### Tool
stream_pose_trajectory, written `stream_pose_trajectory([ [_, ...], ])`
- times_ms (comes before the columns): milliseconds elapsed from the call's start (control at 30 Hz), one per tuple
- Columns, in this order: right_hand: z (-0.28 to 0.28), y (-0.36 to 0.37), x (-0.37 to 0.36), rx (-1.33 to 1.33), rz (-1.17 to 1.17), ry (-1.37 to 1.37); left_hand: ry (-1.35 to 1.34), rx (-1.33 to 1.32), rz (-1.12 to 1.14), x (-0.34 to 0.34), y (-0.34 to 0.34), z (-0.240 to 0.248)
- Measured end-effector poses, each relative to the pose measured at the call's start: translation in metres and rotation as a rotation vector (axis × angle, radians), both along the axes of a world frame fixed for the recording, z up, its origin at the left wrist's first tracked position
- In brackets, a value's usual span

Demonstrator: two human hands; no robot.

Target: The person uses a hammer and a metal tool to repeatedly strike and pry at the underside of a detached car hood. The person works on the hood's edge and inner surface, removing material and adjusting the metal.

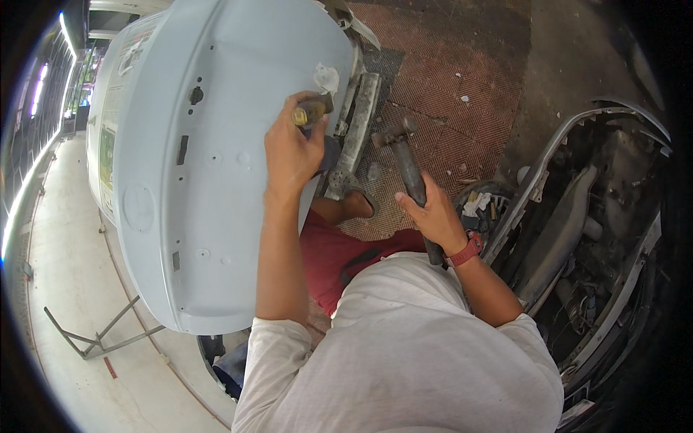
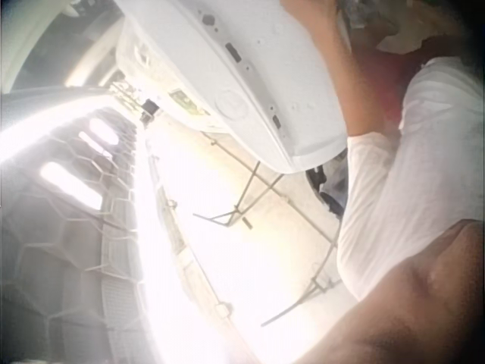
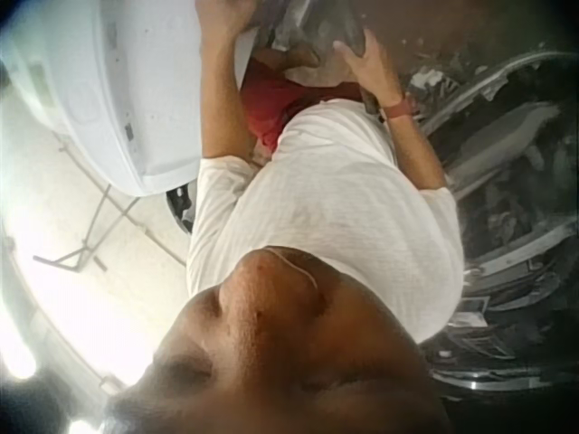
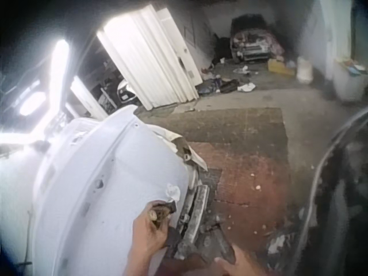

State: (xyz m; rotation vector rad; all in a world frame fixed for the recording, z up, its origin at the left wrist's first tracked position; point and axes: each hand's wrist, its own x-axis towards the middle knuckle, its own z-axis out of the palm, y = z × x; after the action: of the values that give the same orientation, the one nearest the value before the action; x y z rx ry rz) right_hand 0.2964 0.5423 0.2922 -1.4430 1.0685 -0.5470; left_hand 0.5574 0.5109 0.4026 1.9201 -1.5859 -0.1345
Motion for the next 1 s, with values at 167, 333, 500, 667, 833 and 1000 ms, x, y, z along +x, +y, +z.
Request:
stream_pose_trajectory([
  [167,0.029,-0.013,0.006,-0.177,0.013,0.003,-0.035,0.105,0.022,-0.001,-0.009,0.014],
  [333,0.1,-0.035,0.013,-0.347,0.025,-0.112,-0.131,0.033,-0.058,0.002,-0.013,0.008],
  [500,0.135,-0.04,0.025,-0.615,-0.018,-0.325,-0.217,-0.115,-0.179,0.024,-0.013,-0.014],
  [667,0.118,-0.061,0.025,-0.683,0.188,0.162,-0.39,0.174,-0.122,0.025,-0.014,-0.015],
  [833,0.115,-0.043,0.018,-0.615,0.119,0.02,-0.231,-0.024,-0.108,0.011,-0.014,-0.015],
  [1000,0.102,-0.033,0.005,-0.407,-0.138,-0.133,-0.021,-0.025,-0.022,0.005,-0.011,0.006],
])
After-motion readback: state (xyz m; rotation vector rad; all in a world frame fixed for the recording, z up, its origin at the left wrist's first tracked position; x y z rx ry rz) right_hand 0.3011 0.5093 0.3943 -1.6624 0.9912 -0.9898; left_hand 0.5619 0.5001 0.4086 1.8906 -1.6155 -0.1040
